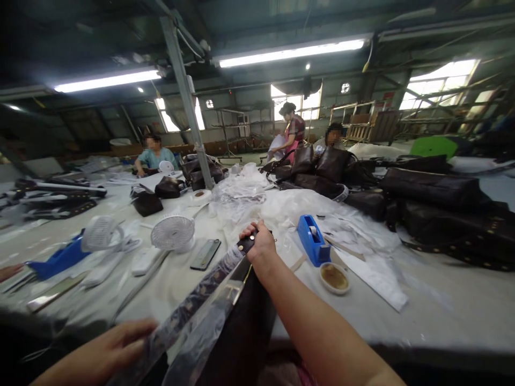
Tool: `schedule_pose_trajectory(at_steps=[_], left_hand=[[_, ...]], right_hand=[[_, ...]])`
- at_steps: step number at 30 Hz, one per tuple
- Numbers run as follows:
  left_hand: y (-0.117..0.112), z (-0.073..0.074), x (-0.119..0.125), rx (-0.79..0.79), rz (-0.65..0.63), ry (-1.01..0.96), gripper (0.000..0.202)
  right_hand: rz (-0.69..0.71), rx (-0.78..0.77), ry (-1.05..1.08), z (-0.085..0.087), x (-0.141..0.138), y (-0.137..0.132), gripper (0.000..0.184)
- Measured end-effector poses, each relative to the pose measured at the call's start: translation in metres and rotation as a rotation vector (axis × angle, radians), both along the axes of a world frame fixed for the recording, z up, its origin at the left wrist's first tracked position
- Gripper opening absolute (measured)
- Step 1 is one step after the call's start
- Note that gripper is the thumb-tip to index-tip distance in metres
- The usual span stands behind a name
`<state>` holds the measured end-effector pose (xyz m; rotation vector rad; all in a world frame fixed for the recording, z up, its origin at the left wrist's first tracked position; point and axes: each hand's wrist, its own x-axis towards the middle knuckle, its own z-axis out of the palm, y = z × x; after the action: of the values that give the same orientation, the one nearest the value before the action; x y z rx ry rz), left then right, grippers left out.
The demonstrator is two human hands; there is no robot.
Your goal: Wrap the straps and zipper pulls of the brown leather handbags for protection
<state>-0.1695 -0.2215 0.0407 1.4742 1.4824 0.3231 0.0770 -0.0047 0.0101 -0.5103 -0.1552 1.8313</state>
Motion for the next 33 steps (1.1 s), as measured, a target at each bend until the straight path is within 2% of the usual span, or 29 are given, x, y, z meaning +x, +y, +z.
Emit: schedule_pose_trajectory(at_steps=[2,5,7,9,12,16,19,21,22,24,26,27,30,33], left_hand=[[0.037,0.006,0.021,0.142,-0.061,-0.055,0.048],[0.094,0.007,0.064,0.304,-0.025,-0.109,0.049],[0.122,0.003,0.092,0.324,-0.010,-0.130,0.045],[0.138,-0.003,0.114,0.320,0.010,-0.159,0.041],[0.140,-0.012,0.126,0.277,0.018,-0.244,0.038],[0.126,-0.015,0.123,0.195,0.007,-0.365,0.036],[0.119,-0.014,0.122,0.183,0.057,-0.400,0.027],[0.118,-0.014,0.124,0.200,0.111,-0.405,0.022],[0.117,-0.014,0.125,0.213,0.136,-0.408,0.021],[0.118,-0.016,0.127,0.236,0.172,-0.418,0.026],[0.117,-0.019,0.130,0.267,0.188,-0.436,0.034],[0.117,-0.021,0.131,0.303,0.193,-0.431,0.038],[0.113,-0.024,0.134,0.447,0.237,-0.333,0.048],[0.106,-0.026,0.138,0.544,0.300,-0.194,0.057]], right_hand=[[0.005,0.015,-0.017,0.000,-0.002,-0.003,0.038],[0.013,0.033,-0.057,0.000,-0.002,-0.007,0.036],[0.022,0.039,-0.089,-0.001,0.001,-0.009,0.035],[0.047,0.042,-0.123,-0.001,0.008,-0.013,0.036],[0.135,0.040,-0.184,-0.004,0.026,-0.022,0.034],[0.260,0.068,-0.286,-0.008,0.053,-0.041,0.020],[0.389,0.198,-0.487,-0.007,0.066,-0.055,0.015],[0.410,0.269,-0.703,-0.007,0.070,-0.064,0.016],[0.366,0.311,-0.827,-0.007,0.070,-0.068,0.015],[0.150,0.463,-1.066,-0.008,0.069,-0.077,0.011],[-0.100,0.703,-1.253,-0.010,0.067,-0.085,0.006],[-0.178,0.826,-1.331,-0.010,0.065,-0.088,0.009],[-0.232,1.066,-1.543,-0.012,0.059,-0.094,0.016],[-0.207,1.164,-1.681,-0.015,0.054,-0.096,0.020]])
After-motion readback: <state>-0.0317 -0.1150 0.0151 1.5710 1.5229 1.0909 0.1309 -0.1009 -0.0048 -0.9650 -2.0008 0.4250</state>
